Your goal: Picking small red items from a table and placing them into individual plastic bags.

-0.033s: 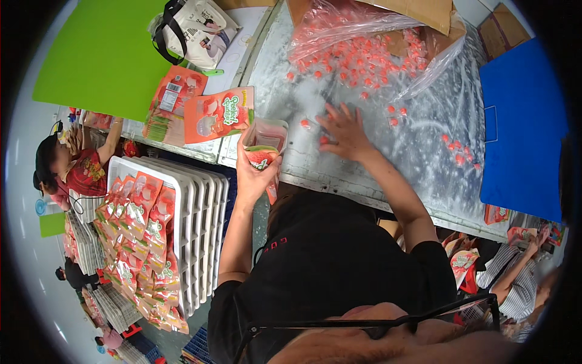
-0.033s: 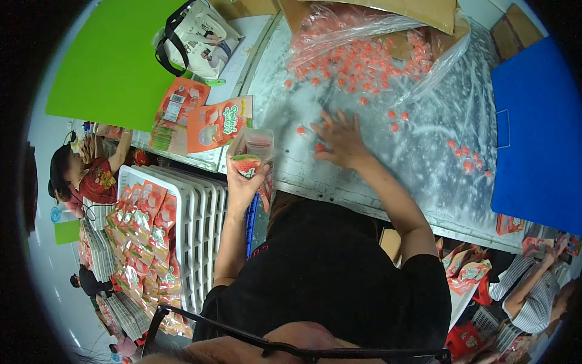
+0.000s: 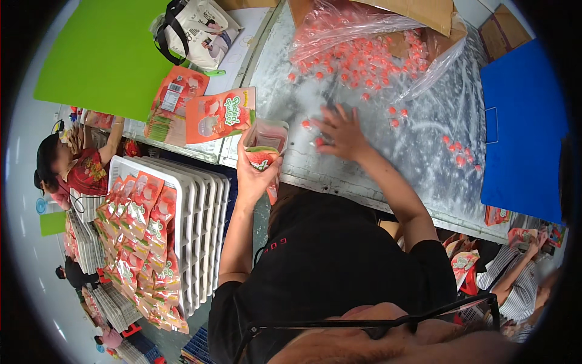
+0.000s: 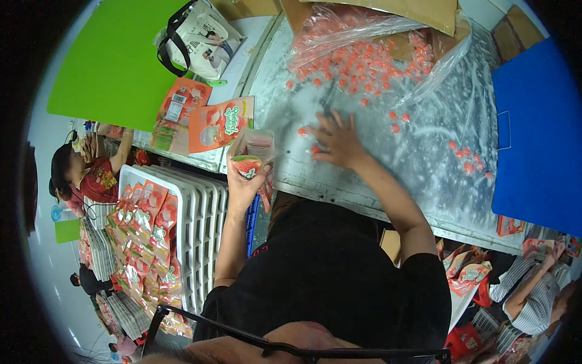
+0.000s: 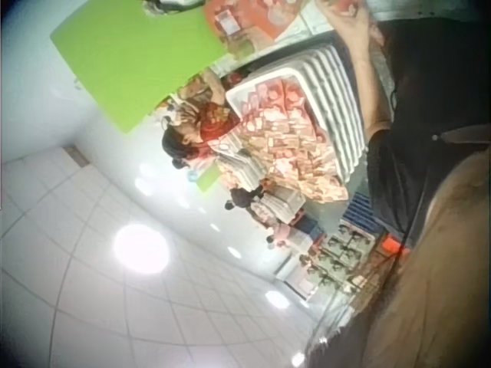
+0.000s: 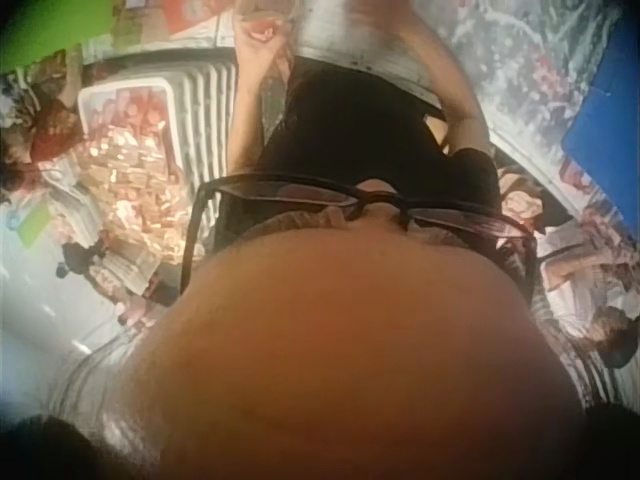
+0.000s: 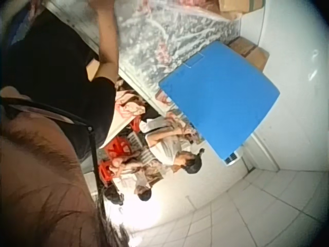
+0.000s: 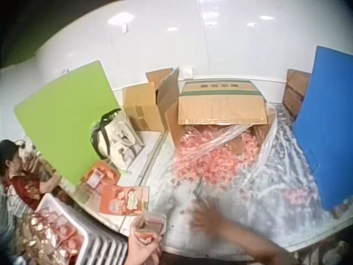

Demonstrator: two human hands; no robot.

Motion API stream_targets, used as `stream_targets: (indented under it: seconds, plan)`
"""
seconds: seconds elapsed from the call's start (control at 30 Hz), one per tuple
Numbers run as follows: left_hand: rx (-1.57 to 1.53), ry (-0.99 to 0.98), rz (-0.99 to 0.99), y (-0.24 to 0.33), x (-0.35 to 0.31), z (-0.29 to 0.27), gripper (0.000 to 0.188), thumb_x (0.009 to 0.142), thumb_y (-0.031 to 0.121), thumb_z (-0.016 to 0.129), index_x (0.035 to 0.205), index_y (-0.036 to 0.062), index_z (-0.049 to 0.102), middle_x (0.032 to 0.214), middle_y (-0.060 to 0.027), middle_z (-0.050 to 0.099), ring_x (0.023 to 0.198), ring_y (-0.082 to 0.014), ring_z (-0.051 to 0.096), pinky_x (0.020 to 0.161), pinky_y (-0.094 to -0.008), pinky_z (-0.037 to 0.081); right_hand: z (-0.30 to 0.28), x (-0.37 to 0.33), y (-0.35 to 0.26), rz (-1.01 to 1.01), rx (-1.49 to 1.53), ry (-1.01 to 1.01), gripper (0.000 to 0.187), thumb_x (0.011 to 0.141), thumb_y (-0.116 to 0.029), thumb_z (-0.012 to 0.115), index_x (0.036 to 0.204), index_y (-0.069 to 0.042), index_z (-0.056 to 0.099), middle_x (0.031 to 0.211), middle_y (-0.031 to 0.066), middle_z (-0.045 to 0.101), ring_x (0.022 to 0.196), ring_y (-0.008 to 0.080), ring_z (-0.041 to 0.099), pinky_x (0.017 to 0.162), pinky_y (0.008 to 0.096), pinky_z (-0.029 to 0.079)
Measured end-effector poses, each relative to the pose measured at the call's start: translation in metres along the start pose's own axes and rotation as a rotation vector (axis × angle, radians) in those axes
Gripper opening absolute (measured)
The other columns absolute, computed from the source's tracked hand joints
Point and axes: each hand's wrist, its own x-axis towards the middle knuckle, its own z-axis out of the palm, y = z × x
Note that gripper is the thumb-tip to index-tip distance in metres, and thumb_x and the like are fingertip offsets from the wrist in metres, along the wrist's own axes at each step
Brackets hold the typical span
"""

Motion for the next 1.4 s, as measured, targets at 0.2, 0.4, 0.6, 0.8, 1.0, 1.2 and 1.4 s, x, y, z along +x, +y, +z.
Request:
stream_targets:
  seconds: [0.2,0.4,0.6,0.8,1.0,1.2,1.4]
  plan:
    - [0.071,0.041,0.123,-0.008,0.001,-0.012,0.087,0.077,-0.006,0.078,0.153,-0.0003,0.037,0.134,-0.0150,0.060,0.116,-0.0192,0.062,0.102,-0.0350,0.050,0.028,0.035,-0.009,-0.232,0.040,0.083,0.057,0.087,-0.050,0.073,0.138,-0.025,0.063,0.147,0.0056,0.052,0.137,0.0395,0.042,0.116,0.0637,0.026]
    - [0.025,0.014,0.062,-0.005,0.003,-0.010,0.087,0.077,-0.006,0.078,0.153,-0.0006,0.036,0.135,-0.0158,0.060,0.118,-0.0199,0.063,0.104,-0.0355,0.050,0.045,0.031,-0.005,-0.212,0.256,0.086,0.044,0.086,-0.043,0.076,0.121,-0.018,0.071,0.125,0.0025,0.060,0.119,0.0270,0.052,0.101,0.0498,0.038]
    - [0.000,0.069,0.059,-0.021,0.004,-0.019,0.086,0.077,-0.007,0.077,0.153,-0.0006,0.036,0.136,-0.0164,0.059,0.117,-0.0195,0.063,0.103,-0.0352,0.051,0.028,0.037,-0.061,-0.119,0.158,0.276,0.034,0.085,-0.032,0.078,0.114,-0.014,0.072,0.121,0.0042,0.062,0.118,0.0270,0.053,0.099,0.0446,0.040]
    - [0.165,0.056,0.157,-0.020,0.004,-0.022,0.088,0.071,-0.005,0.079,0.151,0.0001,0.042,0.139,-0.0173,0.058,0.125,-0.0250,0.061,0.107,-0.0371,0.048,0.059,0.037,-0.054,-0.162,0.029,0.148,0.025,0.083,-0.025,0.077,0.104,-0.013,0.071,0.106,0.0031,0.062,0.105,0.0265,0.059,0.083,0.0400,0.049]
    - [0.542,0.026,0.418,-0.017,0.009,-0.014,0.096,0.065,-0.003,0.084,0.152,0.0041,0.045,0.144,-0.0161,0.055,0.138,-0.0323,0.051,0.117,-0.0417,0.039,0.035,0.052,-0.033,0.402,0.870,0.322,0.007,0.092,-0.014,0.073,0.096,-0.011,0.067,0.080,-0.0033,0.056,0.068,0.0128,0.054,0.063,0.0302,0.049]
    - [0.531,-0.087,0.419,-0.022,0.019,0.015,0.099,0.063,-0.002,0.086,0.152,0.0058,0.043,0.141,-0.0186,0.052,0.135,-0.0365,0.052,0.114,-0.0442,0.041,-0.065,0.078,-0.086,0.426,1.887,0.472,0.006,0.101,-0.014,0.065,0.105,-0.009,0.065,0.079,-0.0032,0.055,0.060,0.0047,0.044,0.055,0.0229,0.039]
    - [0.402,-0.127,0.408,-0.008,0.025,0.033,0.093,0.065,0.000,0.083,0.149,0.0041,0.043,0.139,-0.0202,0.053,0.132,-0.0383,0.053,0.112,-0.0446,0.043,-0.068,0.071,-0.098,0.143,1.582,0.490,0.016,0.099,-0.009,0.069,0.114,-0.004,0.066,0.102,0.0004,0.067,0.095,0.0064,0.061,0.084,0.0242,0.051]
